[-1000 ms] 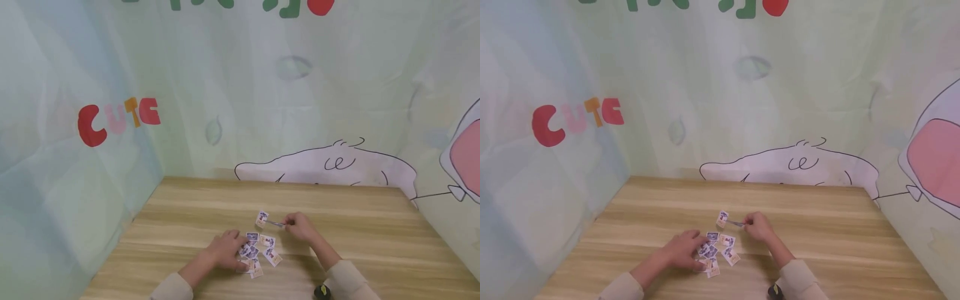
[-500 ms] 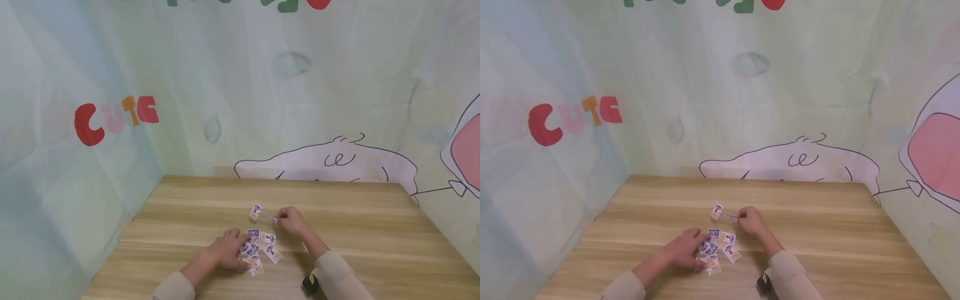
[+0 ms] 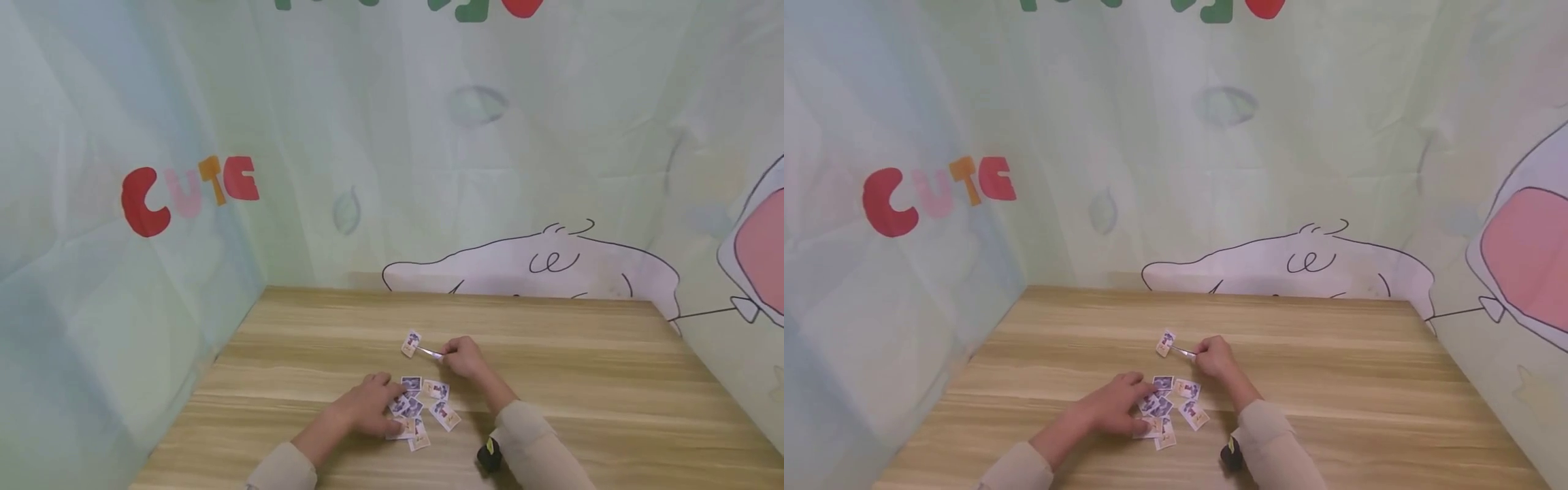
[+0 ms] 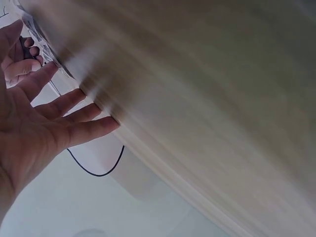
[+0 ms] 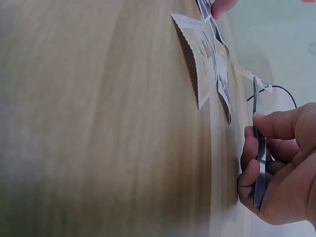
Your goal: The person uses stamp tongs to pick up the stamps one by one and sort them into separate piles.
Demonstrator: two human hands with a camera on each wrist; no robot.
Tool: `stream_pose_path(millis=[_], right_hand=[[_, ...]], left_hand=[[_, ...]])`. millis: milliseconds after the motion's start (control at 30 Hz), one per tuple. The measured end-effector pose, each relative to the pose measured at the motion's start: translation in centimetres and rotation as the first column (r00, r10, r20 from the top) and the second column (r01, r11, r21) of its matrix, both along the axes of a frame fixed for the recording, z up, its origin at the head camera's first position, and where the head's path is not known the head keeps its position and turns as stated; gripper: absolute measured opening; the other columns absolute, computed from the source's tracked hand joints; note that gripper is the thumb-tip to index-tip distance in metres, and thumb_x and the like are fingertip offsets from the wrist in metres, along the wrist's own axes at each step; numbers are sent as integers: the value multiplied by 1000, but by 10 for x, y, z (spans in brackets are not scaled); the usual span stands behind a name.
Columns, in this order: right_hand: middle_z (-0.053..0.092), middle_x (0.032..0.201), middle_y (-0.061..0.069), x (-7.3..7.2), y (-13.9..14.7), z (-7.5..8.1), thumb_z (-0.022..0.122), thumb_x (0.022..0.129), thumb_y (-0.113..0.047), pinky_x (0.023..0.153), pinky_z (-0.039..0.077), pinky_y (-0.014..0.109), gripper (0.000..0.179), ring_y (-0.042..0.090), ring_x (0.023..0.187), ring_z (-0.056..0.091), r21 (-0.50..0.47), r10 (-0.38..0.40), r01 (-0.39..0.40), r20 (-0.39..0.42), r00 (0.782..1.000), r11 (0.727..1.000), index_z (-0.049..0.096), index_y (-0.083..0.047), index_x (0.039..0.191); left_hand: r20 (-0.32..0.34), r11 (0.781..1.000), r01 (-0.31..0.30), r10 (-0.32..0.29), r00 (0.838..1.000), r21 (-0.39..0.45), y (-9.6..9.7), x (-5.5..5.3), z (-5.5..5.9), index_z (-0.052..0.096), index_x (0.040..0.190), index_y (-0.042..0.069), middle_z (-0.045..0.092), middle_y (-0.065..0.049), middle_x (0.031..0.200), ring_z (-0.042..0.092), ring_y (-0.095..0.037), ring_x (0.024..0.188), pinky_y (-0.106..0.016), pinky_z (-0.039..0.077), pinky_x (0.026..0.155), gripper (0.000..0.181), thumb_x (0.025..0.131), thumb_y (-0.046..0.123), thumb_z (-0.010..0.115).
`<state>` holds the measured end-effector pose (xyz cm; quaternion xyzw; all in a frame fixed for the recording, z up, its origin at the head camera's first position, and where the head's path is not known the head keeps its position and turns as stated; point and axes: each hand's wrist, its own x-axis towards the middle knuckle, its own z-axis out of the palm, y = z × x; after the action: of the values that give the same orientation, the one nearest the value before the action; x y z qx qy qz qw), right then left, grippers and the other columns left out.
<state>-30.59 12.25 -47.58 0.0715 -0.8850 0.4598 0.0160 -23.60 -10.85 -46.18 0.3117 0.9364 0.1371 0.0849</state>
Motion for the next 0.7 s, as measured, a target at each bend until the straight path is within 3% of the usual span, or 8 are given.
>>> stream_pose_path(millis=[433,700], right_hand=[[58,71,6,-5,-6,-5,64,71,5,56,46,27,9,19,64,51,45,-78,74,89,993,996,67,2,79],[59,74,5,-6,-10,-3,67,74,1,59,47,29,8,19,67,52,86,-82,78,43,996,993,67,1,81]], left_hand=[[-13,999,10,-10,1000,-31,2,4,-1,51,133,13,43,-20,131,42,-36,117,-51,42,91,72,73,48,70],[-35,999,5,-6,999,-44,3,2,-1,50,133,14,44,-19,130,43,-36,115,-50,43,89,73,73,50,70]])
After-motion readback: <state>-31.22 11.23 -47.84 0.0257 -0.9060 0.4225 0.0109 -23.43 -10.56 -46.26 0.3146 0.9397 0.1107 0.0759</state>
